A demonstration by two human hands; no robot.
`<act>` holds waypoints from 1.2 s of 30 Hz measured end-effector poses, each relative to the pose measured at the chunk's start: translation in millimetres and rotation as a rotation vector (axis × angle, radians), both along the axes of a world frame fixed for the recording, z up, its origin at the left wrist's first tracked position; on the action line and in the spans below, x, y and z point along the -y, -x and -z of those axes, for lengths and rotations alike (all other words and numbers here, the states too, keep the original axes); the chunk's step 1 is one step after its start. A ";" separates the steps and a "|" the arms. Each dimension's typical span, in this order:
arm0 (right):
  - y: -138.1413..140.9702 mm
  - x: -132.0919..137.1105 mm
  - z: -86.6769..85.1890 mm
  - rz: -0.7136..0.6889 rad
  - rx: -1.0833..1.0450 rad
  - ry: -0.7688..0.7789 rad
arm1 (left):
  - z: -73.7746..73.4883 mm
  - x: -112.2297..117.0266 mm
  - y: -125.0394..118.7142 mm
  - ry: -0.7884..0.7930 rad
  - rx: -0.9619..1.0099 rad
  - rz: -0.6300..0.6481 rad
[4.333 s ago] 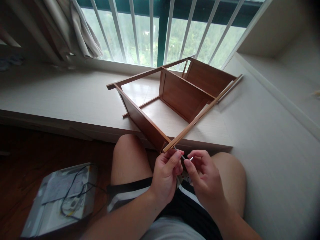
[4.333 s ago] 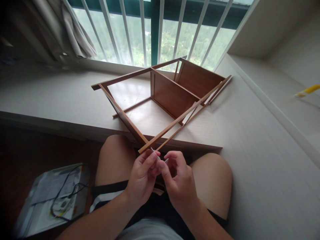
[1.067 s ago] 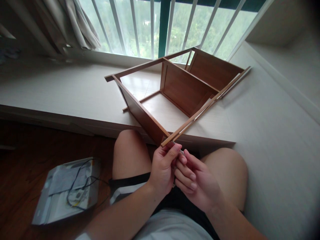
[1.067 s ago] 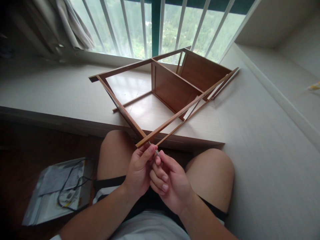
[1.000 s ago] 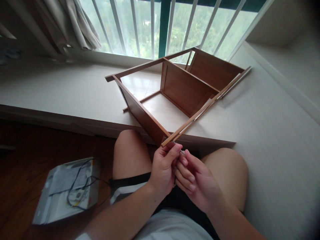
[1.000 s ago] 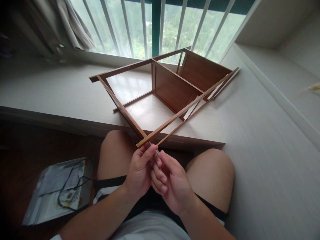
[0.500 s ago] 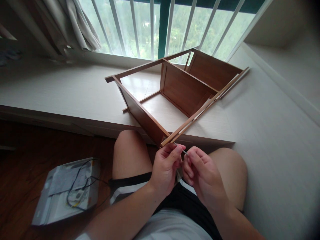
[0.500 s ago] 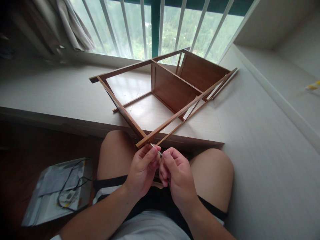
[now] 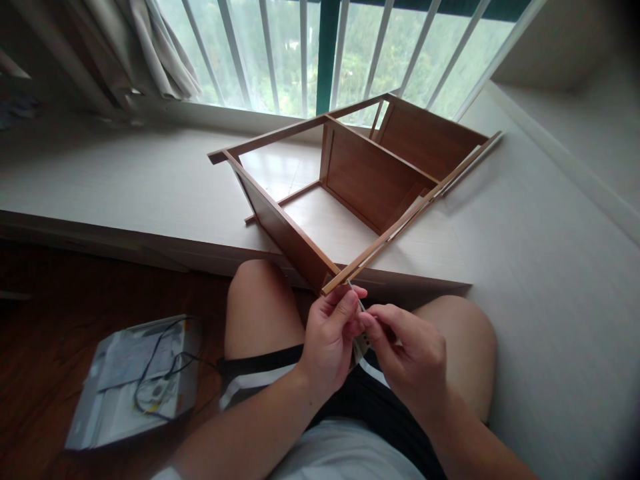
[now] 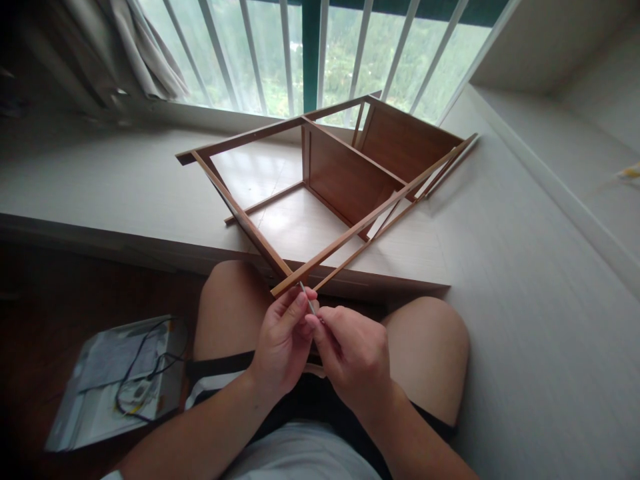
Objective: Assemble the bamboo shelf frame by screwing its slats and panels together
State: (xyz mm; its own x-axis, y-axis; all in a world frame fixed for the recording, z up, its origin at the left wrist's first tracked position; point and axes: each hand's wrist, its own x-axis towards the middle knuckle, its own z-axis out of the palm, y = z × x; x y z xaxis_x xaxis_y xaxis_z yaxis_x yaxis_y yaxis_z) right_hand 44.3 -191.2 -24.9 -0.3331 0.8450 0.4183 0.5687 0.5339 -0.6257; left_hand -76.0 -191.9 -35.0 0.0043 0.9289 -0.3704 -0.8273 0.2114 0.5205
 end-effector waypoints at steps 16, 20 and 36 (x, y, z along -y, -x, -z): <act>-2.3 -2.1 -2.1 -0.021 0.022 -0.045 | 3.7 1.1 0.3 -0.049 0.044 0.002; -2.3 -2.9 -4.0 -0.028 0.036 -0.074 | 4.9 0.7 -0.5 -0.069 0.061 0.002; -2.3 -17.4 -28.5 -0.088 0.031 -0.049 | 5.0 -2.2 1.2 -0.082 0.104 -0.034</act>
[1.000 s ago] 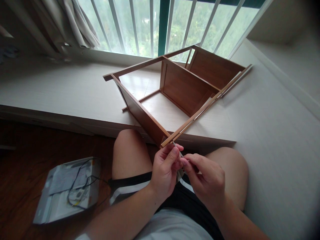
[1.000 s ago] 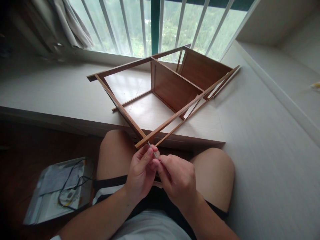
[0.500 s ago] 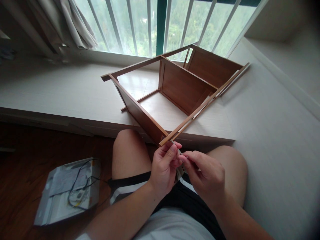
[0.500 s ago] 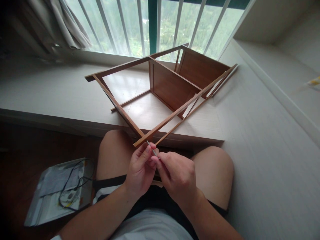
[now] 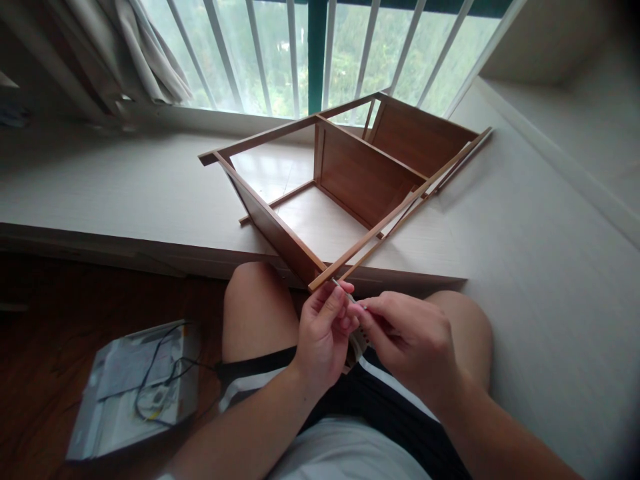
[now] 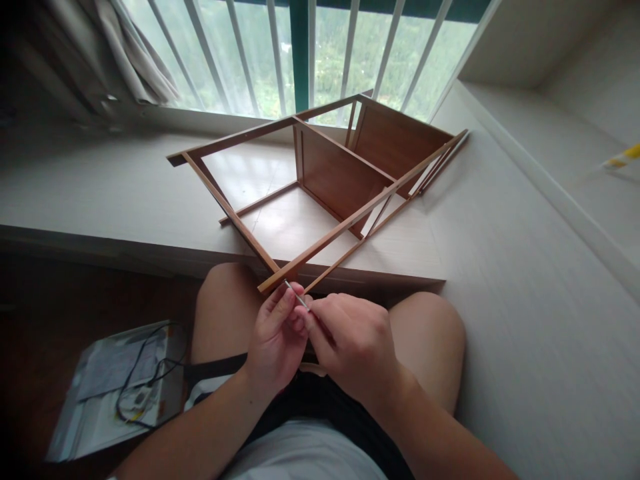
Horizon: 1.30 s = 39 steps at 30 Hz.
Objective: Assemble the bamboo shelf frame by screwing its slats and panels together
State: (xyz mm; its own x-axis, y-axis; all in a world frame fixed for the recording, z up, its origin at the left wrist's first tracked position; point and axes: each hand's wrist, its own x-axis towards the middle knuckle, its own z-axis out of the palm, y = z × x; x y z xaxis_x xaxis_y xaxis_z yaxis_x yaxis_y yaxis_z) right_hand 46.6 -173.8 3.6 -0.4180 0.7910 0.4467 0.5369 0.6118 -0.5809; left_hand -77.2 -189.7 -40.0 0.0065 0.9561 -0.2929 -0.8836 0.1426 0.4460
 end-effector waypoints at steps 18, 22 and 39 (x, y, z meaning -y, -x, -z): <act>25.7 8.1 30.5 -0.231 -1.396 1.738 | -4.8 -3.0 5.3 0.104 -0.166 0.009; 28.7 13.6 29.6 -0.055 -1.203 1.446 | -3.1 -2.0 4.2 0.096 -0.188 -0.029; 10.0 8.3 18.3 0.060 -0.006 -0.063 | 1.1 0.6 3.7 0.035 -0.086 -0.027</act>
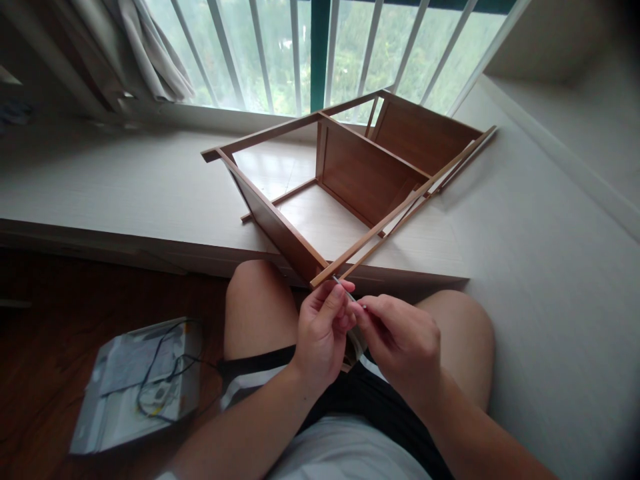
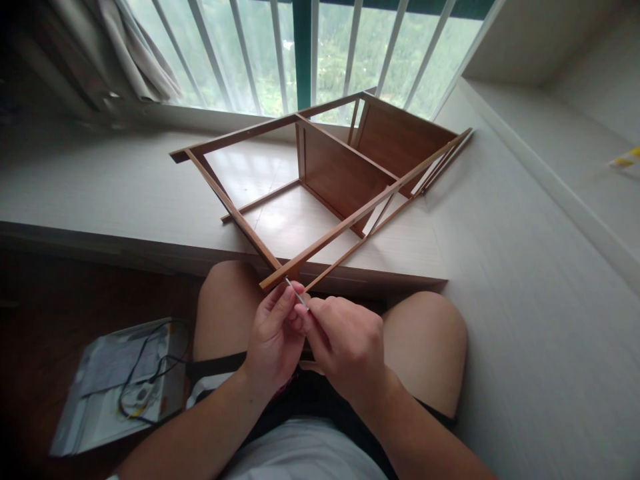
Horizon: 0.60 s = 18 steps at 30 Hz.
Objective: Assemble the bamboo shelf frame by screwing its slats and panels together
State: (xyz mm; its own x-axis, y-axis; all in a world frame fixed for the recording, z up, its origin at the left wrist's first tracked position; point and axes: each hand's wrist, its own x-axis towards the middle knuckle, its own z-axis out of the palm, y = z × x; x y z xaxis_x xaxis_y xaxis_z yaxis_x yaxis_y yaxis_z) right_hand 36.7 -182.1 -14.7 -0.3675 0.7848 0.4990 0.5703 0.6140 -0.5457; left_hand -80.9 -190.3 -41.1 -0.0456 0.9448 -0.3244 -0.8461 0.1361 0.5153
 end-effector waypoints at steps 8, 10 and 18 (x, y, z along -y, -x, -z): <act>-2.7 -1.2 -0.7 -0.041 0.047 -0.084 | 0.4 -1.4 -0.4 -0.015 0.059 0.019; -3.7 -1.1 0.5 -0.039 0.057 -0.109 | 0.1 -1.6 -0.4 0.000 0.071 0.030; 3.1 1.7 -7.4 -0.001 -0.175 0.196 | 0.3 -2.1 -0.6 0.003 0.068 0.028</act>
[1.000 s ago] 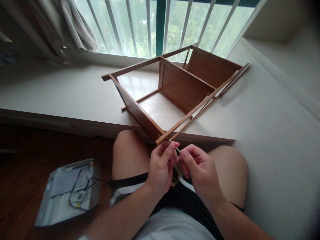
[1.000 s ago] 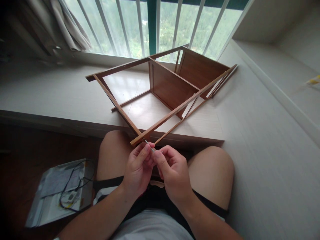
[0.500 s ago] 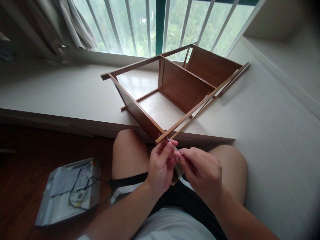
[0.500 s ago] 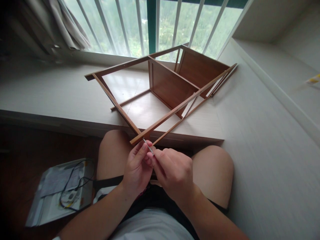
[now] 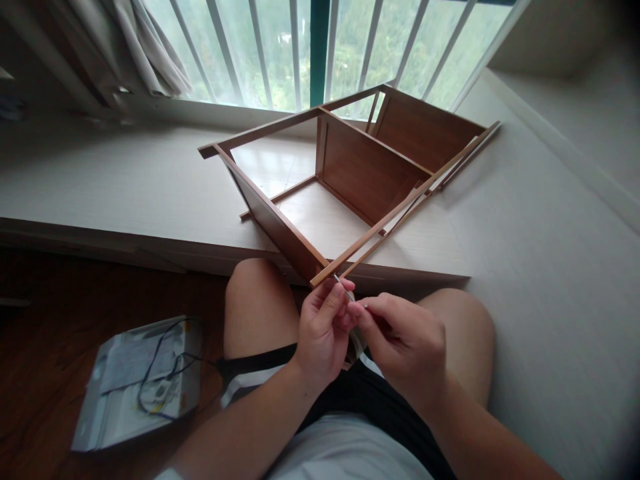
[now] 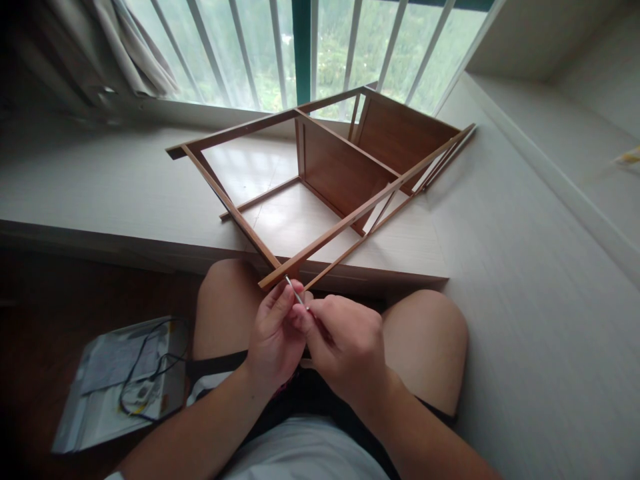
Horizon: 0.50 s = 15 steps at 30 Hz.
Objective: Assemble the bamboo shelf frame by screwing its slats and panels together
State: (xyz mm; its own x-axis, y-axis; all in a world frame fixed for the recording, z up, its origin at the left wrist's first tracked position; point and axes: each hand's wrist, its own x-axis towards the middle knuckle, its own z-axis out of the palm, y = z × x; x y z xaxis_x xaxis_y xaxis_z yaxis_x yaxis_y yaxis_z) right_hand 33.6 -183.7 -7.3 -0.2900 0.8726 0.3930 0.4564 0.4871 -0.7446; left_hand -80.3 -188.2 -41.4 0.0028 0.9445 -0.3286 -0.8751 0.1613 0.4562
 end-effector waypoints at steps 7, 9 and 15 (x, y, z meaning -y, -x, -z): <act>15.7 -0.8 9.6 -0.158 -1.023 1.229 | 0.1 -0.6 2.2 0.063 -0.098 -0.026; 17.7 -0.9 13.2 -0.228 -1.208 1.390 | -0.9 -0.8 3.3 0.094 -0.124 -0.017; 20.5 3.6 13.7 -0.251 -1.328 1.444 | -2.9 0.1 4.5 0.088 -0.163 0.016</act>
State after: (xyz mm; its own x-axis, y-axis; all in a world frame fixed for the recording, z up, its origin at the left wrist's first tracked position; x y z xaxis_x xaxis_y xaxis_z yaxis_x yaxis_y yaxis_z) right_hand 13.1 -187.4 -21.0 -0.6081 0.6788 -0.4117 -0.5943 -0.7330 -0.3308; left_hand -84.9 -188.3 -38.6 -0.0424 0.9122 -0.4076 -0.7876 0.2205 0.5754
